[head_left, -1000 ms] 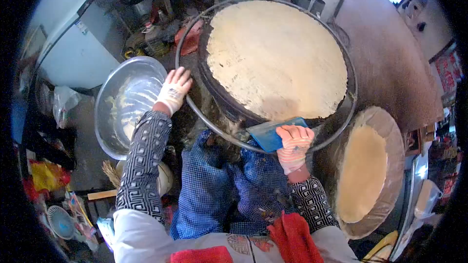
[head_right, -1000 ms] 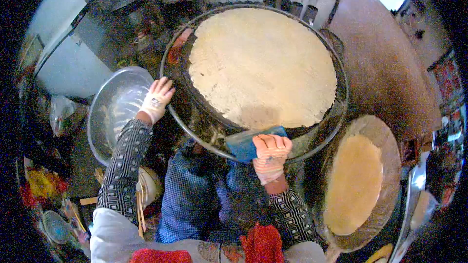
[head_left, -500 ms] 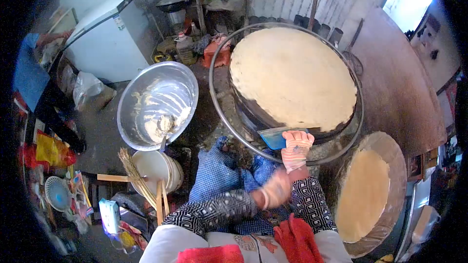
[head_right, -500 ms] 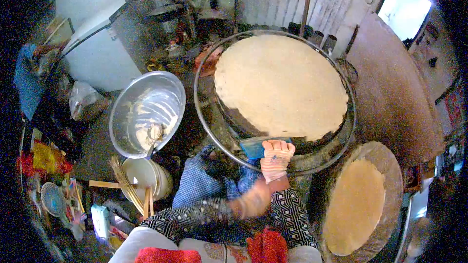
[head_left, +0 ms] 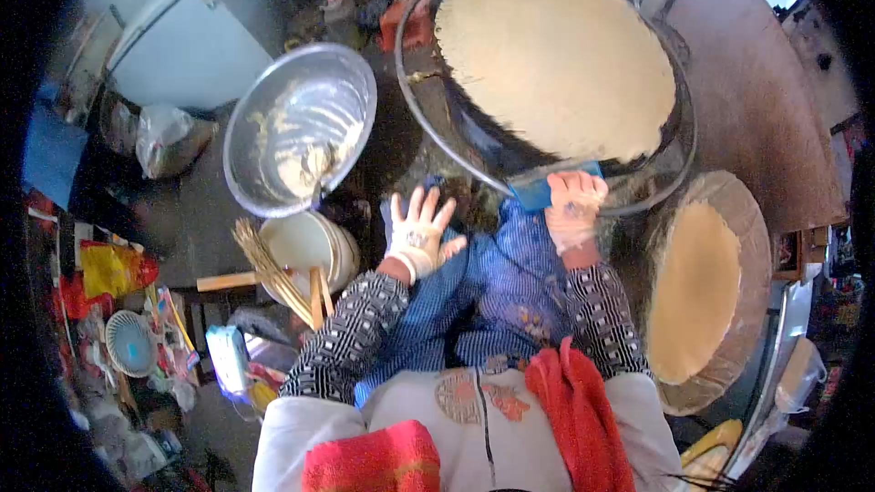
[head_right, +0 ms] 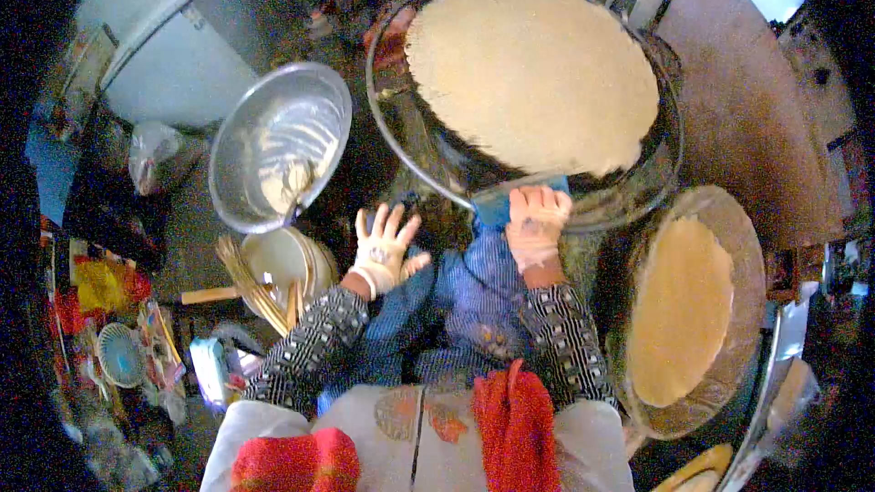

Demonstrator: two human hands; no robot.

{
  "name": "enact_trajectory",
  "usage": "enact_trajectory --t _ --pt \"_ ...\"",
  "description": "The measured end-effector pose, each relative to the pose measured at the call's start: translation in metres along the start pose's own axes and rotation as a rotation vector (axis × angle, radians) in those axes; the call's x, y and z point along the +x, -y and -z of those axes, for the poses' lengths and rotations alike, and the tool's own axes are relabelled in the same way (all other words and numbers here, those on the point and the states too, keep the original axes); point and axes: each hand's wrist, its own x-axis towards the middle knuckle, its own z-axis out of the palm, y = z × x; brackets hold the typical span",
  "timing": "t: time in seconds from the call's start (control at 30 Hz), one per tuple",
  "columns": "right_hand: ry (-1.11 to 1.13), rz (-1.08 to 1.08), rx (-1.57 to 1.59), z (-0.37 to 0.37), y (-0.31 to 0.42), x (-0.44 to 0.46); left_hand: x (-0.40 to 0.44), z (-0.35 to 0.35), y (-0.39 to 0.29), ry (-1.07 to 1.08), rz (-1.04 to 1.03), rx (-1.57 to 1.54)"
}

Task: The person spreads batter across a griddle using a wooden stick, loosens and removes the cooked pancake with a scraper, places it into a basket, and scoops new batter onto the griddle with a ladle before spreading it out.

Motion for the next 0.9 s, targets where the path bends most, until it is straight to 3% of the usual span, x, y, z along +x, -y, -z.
enact_trajectory --t 0.17,0.27,0.37,0.43,0.5,0.57,0.7,0.8,0.9 --pt "-0.009 -0.053 -0.132 0.006 -0.013 -0.029 -0.005 0.007 0.009 0.0 0.116 -0.073" --pt "-0.103 -0.114 -0.173 0.074 -0.03 -0.031 -0.007 0.004 0.017 -0.001 0.159 -0.073" --pt "-0.084 -0.432 0.32 0.156 -0.031 -0.035 -0.007 0.004 0.022 0.014 0.186 -0.06" --pt "-0.088 -0.817 1.162 0.142 -0.078 -0.1 -0.005 0.004 0.021 0.007 0.189 -0.07" --pt "-0.183 -1.256 1.721 0.131 -0.085 -0.124 -0.002 0.005 0.022 0.005 0.182 -0.079" --pt "-0.305 -1.277 1.853 0.123 -0.026 -0.101 -0.002 -0.001 0.022 -0.028 0.154 -0.095" --pt "-0.22 -1.416 2.005 0.099 0.043 -0.073 0.002 0.007 0.013 0.031 0.165 -0.09" --pt "-0.186 -1.184 2.275 0.114 0.049 -0.034 0.003 0.012 0.008 0.074 0.18 -0.092" --pt "-0.201 -1.201 2.332 0.121 0.049 -0.011 0.003 0.014 0.007 0.067 0.183 -0.086"
